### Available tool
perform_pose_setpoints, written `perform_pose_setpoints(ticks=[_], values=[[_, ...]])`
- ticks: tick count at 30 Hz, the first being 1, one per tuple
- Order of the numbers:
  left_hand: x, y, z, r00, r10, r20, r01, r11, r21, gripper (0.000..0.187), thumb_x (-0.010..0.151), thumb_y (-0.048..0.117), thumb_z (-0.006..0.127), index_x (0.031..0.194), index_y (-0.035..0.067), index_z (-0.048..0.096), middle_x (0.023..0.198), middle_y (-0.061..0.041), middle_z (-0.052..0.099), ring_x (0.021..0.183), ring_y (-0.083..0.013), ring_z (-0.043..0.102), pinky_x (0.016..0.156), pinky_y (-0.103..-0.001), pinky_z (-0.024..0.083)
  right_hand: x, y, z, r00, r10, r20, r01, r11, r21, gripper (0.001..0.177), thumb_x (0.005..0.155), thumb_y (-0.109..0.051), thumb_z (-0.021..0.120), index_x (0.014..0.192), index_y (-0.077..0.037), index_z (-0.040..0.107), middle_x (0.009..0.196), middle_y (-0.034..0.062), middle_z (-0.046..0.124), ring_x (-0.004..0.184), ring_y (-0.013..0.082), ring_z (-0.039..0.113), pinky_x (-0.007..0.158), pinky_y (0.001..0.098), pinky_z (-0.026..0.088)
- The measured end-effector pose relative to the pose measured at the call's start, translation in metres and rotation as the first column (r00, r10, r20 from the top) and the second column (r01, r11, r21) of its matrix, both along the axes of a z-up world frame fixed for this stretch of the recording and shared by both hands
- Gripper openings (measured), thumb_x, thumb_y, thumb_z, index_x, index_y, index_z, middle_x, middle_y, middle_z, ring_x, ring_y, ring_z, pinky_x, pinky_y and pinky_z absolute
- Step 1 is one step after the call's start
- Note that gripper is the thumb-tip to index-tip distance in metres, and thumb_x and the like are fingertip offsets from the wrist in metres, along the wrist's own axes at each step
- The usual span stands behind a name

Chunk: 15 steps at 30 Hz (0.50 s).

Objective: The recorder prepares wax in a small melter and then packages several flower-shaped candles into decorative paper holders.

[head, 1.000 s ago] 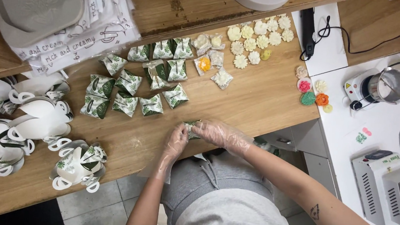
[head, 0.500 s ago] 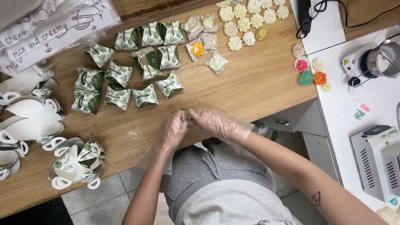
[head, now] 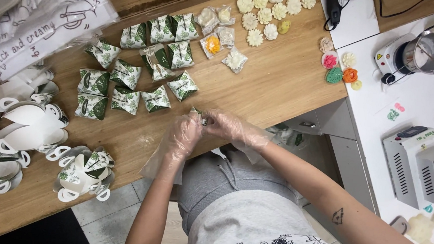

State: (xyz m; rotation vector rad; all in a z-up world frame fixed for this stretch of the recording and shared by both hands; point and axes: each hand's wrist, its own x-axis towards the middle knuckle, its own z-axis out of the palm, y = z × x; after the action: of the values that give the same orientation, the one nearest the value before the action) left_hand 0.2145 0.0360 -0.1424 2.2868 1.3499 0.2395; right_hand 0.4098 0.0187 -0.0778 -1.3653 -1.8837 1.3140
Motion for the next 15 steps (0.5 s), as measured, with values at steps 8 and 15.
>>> perform_pose_setpoints(ticks=[8, 15], values=[[-0.010, -0.013, -0.001, 0.920, 0.304, 0.247, -0.231, 0.930, -0.286, 0.027, 0.106, 0.024, 0.049, 0.099, 0.003, 0.064, 0.086, -0.022, 0.070, 0.077, -0.0390, 0.068, 0.070, -0.049, 0.053, 0.007, -0.002, 0.023, 0.995, -0.037, 0.095, 0.054, 0.982, -0.181, 0.024, 0.093, -0.024, 0.071, 0.108, -0.006, 0.072, 0.099, 0.0127, 0.076, 0.092, 0.0254, 0.074, 0.081, 0.0386, 0.059], [0.003, -0.004, 0.050, 0.851, 0.491, 0.190, -0.373, 0.817, -0.441, 0.025, 0.101, 0.030, 0.061, 0.100, 0.006, 0.065, 0.085, -0.015, 0.075, 0.075, -0.0322, 0.073, 0.070, -0.047, 0.056, 0.017, -0.019, 0.016, 0.957, 0.167, 0.235, -0.155, 0.985, -0.069, 0.024, 0.099, -0.029, 0.069, 0.107, -0.007, 0.074, 0.096, 0.0147, 0.075, 0.088, 0.0308, 0.073, 0.077, 0.0427, 0.058]])
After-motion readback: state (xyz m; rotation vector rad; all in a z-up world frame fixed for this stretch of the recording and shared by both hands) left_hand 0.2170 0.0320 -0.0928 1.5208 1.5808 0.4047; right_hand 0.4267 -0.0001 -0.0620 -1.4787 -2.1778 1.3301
